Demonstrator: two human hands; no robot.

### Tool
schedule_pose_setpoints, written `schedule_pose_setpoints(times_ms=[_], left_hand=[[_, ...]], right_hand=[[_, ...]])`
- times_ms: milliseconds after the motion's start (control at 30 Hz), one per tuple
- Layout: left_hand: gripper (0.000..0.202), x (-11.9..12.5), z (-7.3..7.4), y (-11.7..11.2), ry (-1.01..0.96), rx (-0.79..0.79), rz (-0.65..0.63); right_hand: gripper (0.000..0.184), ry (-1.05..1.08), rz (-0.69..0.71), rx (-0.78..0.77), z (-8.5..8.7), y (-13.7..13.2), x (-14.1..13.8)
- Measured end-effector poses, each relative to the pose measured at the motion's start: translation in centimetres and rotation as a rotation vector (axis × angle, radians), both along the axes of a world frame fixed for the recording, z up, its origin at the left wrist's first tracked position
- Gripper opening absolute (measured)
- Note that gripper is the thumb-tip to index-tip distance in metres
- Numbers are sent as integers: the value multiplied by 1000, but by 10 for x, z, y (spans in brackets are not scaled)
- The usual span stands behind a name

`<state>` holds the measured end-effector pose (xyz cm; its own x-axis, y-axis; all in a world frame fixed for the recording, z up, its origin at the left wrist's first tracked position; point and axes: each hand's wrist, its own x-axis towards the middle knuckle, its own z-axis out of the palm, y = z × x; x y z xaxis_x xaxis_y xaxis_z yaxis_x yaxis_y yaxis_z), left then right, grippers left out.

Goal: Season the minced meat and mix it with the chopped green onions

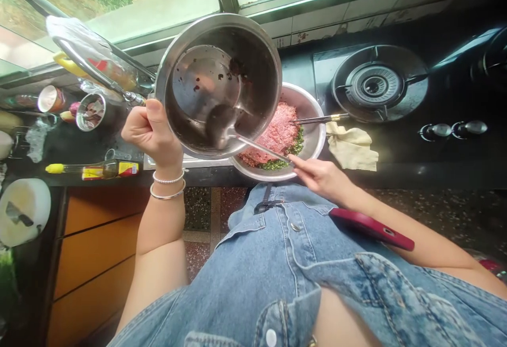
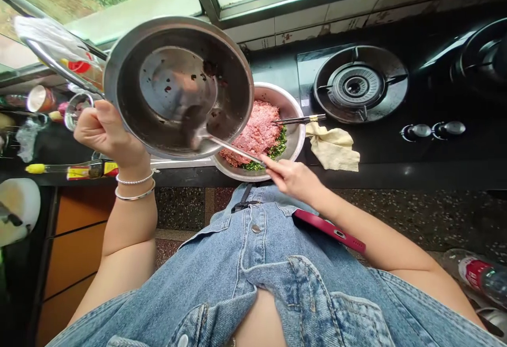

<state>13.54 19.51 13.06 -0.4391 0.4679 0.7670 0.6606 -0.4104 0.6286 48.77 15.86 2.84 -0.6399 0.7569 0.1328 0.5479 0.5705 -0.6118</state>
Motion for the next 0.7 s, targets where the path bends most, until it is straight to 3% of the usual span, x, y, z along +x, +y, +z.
schedule_pose_setpoints(times_ms=[100,167,300,400,500,600,700], left_hand=[[71,-1,-2,0,0,-10,-6],[71,0,-5,1,-13,-16,-8],[71,11,-9,6,-53,-18,9],[69,14,-7,9,-69,-11,30],[67,5,-5,9,-80,-8,36],[68,-5,-5,6,-50,-25,45],[69,-6,-7,3,-11,-65,35]], right_hand=[[43,-127,-143,83,-7,6,10],[44,-93,-156,77,-8,9,6],[44,105,-64,63,0,1,-39],[42,79,-65,132,-1,-5,-60],[41,-96,-57,151,-8,3,-45],[43,-260,-138,128,-10,21,-17],[44,-259,-179,124,-4,33,-8]])
